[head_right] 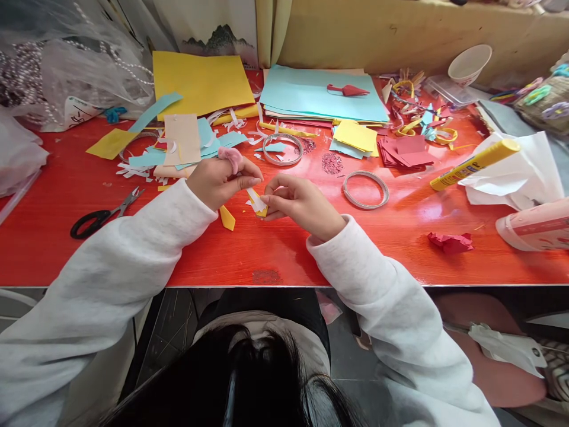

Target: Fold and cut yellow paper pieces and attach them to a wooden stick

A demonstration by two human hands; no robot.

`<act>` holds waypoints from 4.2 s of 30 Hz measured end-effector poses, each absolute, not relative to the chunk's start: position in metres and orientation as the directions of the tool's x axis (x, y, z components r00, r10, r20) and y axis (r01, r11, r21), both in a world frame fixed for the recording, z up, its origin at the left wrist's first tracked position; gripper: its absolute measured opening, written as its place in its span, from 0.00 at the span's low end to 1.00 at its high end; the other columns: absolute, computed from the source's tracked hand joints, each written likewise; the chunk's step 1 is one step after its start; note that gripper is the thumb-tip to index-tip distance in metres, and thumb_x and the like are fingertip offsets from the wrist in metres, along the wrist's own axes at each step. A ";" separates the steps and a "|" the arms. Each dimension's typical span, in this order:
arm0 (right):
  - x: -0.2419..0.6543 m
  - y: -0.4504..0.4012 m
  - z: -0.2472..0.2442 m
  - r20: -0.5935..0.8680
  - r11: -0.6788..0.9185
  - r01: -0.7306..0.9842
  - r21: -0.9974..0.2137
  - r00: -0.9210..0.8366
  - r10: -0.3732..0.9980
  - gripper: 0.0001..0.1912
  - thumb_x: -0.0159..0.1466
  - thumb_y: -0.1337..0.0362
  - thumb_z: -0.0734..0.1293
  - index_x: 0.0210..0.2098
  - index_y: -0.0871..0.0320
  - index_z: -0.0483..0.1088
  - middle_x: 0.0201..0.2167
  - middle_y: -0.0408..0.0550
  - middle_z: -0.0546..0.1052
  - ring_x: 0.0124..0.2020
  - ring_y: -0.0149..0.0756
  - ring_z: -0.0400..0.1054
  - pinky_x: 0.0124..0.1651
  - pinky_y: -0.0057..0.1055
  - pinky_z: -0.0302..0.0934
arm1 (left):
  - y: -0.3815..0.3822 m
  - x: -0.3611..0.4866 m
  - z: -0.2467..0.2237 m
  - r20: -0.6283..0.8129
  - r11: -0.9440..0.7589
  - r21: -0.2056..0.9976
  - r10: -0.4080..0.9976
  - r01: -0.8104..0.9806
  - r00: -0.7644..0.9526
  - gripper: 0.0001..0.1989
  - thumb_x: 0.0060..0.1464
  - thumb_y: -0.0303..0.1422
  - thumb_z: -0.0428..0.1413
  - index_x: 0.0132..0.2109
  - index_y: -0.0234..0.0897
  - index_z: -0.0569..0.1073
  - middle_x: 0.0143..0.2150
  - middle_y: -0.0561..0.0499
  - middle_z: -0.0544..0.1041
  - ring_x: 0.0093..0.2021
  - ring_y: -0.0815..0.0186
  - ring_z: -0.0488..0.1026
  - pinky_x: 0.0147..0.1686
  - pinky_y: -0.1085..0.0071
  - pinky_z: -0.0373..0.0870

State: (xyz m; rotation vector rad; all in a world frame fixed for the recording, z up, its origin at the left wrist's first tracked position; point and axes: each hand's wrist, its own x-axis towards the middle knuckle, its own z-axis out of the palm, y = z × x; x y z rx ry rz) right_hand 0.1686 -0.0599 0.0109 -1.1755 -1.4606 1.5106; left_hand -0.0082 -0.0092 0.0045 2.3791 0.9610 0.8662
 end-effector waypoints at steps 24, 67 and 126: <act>0.162 -0.061 0.006 0.048 0.062 0.044 -0.997 -0.276 0.960 0.10 0.55 0.63 0.69 0.27 0.59 0.63 0.23 0.41 0.74 0.28 0.30 0.73 0.36 0.31 0.72 | -0.007 -0.009 0.003 0.512 -0.709 0.554 0.704 0.437 0.493 0.08 0.56 0.34 0.49 0.33 0.37 0.70 0.34 0.53 0.76 0.36 0.69 0.72 0.40 0.68 0.70; 0.165 -0.059 0.011 -0.281 -0.370 -0.120 -0.921 -0.455 0.845 0.15 0.60 0.56 0.65 0.33 0.63 0.74 0.32 0.52 0.80 0.32 0.33 0.76 0.38 0.27 0.72 | -0.013 -0.010 0.007 0.600 -0.783 0.454 0.621 0.425 0.504 0.10 0.57 0.33 0.48 0.35 0.34 0.72 0.34 0.48 0.78 0.34 0.67 0.73 0.37 0.68 0.70; 0.165 -0.064 0.014 -0.194 -0.227 -0.090 -0.970 -0.276 0.941 0.08 0.55 0.63 0.70 0.30 0.63 0.74 0.27 0.49 0.79 0.28 0.32 0.75 0.34 0.26 0.72 | -0.011 -0.010 0.006 0.524 -0.647 0.619 0.763 0.445 0.379 0.10 0.56 0.38 0.51 0.35 0.37 0.72 0.33 0.52 0.76 0.33 0.71 0.72 0.36 0.72 0.69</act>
